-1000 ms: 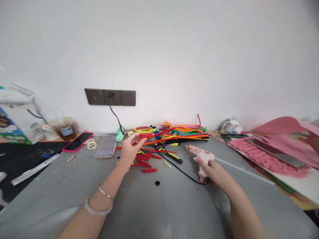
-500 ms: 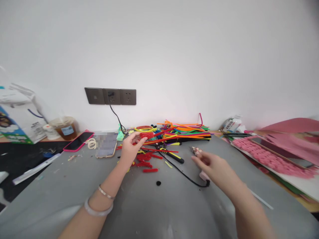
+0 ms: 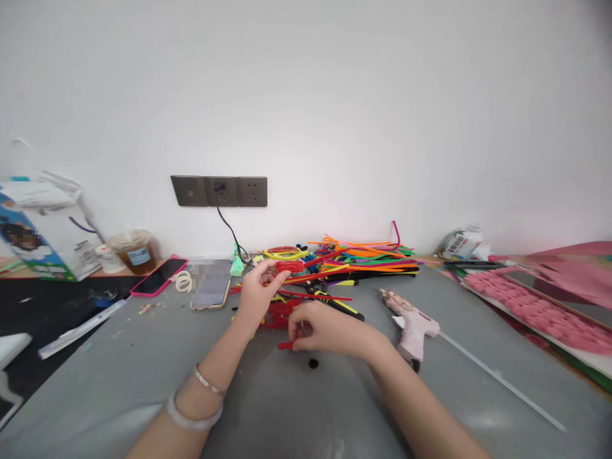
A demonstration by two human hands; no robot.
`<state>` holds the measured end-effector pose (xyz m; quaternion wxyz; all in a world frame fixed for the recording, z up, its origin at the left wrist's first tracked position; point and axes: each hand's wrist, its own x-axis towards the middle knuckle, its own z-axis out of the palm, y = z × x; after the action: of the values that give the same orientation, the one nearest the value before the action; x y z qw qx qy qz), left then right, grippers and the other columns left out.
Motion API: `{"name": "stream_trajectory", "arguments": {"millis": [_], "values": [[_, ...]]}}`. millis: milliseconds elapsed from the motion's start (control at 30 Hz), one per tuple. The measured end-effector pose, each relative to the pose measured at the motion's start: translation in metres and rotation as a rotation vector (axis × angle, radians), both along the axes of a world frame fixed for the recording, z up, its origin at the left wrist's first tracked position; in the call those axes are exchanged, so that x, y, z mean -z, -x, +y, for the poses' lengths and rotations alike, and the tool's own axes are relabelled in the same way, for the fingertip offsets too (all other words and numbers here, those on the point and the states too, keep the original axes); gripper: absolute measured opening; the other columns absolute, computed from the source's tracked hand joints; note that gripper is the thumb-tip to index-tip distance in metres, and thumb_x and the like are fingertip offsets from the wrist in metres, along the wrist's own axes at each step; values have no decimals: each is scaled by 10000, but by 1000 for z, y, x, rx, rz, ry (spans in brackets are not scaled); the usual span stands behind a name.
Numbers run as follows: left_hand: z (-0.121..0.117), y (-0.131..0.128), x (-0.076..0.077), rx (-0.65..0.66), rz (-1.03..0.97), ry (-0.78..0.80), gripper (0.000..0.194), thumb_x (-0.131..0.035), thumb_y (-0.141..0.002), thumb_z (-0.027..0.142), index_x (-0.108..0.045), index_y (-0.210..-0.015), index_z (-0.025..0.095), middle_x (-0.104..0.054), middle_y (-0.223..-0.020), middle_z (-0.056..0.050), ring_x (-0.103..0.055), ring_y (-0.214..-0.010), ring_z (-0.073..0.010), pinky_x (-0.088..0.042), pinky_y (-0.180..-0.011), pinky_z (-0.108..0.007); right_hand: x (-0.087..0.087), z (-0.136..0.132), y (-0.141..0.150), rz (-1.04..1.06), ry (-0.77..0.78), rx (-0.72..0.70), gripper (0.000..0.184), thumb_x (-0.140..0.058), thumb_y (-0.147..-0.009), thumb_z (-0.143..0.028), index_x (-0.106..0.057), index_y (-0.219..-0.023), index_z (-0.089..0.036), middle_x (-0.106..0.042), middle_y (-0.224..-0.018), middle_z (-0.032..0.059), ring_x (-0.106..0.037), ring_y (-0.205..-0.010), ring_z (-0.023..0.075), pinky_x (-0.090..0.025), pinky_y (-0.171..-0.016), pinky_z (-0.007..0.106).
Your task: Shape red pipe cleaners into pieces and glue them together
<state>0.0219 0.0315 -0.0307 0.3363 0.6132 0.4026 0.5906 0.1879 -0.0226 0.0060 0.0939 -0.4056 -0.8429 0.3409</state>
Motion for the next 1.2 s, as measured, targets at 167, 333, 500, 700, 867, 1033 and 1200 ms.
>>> {"name": "stream_trajectory", "arguments": {"millis": [167, 333, 500, 700, 867, 1033, 1200], "values": [[0, -1, 5, 60, 76, 39, 255, -680, -799, 373, -668, -948, 167, -683, -886, -46, -629, -717, -161, -514, -666, -258, 3, 18, -40, 645, 217, 118, 199, -716, -780, -374, -644, -815, -192, -693, -782, 25, -587, -644, 144, -466, -611, 264], [3, -2, 12, 91, 55, 71, 316, -731, -743, 386, -686, -956, 158, -714, -934, -70, -673, -810, -207, -550, -755, -318, 12, 32, -42, 1056, -151, 541, 262, -759, -729, -441, -626, -774, -220, -640, -735, 10, -553, -640, 150, -462, -614, 283], [2, -4, 11, 121, -24, 130, 371, -784, -676, 375, -684, -939, 133, -741, -972, -106, -707, -884, -252, -568, -840, -386, 21, 39, -36, 1025, -184, 591, 267, -761, -707, -448, -655, -739, -206, -627, -713, 10, -550, -669, 160, -447, -647, 294], [-4, -5, 4, 220, 14, 175, 331, -789, -684, 371, -682, -899, 144, -766, -920, -93, -725, -890, -256, -575, -858, -387, 24, 39, -36, 893, -215, 546, 268, -743, -725, -460, -666, -733, -204, -593, -685, 6, -498, -643, 158, -385, -604, 294], [-7, -5, 2, 282, 51, 182, 349, -770, -708, 358, -693, -968, 138, -760, -955, -98, -714, -901, -247, -573, -848, -385, 23, 36, -35, 882, -143, 532, 266, -731, -732, -466, -663, -725, -209, -591, -714, 7, -487, -659, 159, -373, -610, 295], [-6, -7, 2, 315, -3, 199, 338, -784, -691, 350, -686, -947, 154, -767, -950, -86, -717, -901, -237, -575, -841, -371, 23, 35, -33, 919, -132, 554, 267, -748, -708, -469, -669, -716, -214, -612, -799, 27, -518, -751, 182, -402, -658, 306], [-8, -6, -2, 356, 18, 220, 327, -778, -701, 398, -694, -901, 153, -771, -936, -86, -722, -871, -233, -576, -825, -362, 20, 33, -32, 931, -102, 551, 262, -753, -703, -456, -652, -700, -214, -591, -771, 15, -506, -734, 173, -402, -660, 300]]}}
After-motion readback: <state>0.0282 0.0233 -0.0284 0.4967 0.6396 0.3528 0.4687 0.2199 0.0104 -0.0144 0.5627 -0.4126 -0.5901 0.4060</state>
